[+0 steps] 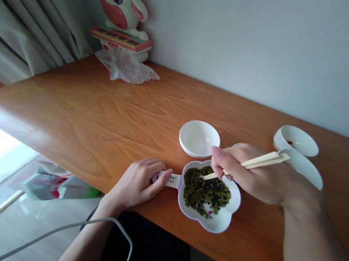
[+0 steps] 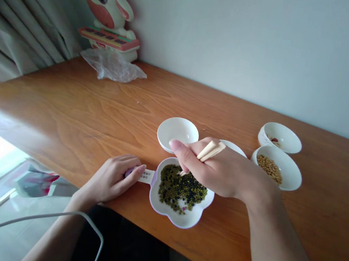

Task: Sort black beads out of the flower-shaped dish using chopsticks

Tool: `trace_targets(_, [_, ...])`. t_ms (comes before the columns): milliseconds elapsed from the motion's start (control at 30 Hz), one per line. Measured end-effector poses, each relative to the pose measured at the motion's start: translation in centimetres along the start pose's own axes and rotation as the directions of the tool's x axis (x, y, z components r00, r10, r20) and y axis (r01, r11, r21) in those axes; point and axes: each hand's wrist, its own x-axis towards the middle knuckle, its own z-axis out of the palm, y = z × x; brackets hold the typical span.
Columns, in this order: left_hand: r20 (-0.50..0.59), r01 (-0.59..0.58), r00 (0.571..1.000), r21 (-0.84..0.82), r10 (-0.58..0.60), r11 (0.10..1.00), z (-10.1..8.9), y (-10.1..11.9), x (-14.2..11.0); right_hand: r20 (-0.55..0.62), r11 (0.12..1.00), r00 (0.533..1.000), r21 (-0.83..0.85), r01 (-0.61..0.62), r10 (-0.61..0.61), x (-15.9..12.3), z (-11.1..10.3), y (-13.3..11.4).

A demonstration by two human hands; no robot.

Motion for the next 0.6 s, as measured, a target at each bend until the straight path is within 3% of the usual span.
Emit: trace_targets(600, [-0.011,-0.008,1.0,0.003,0.008,1.0,0.0,0.1,0.1,-0.01,0.99,0.99,-0.017,0.137,-0.137,1.0,1.0,0.9])
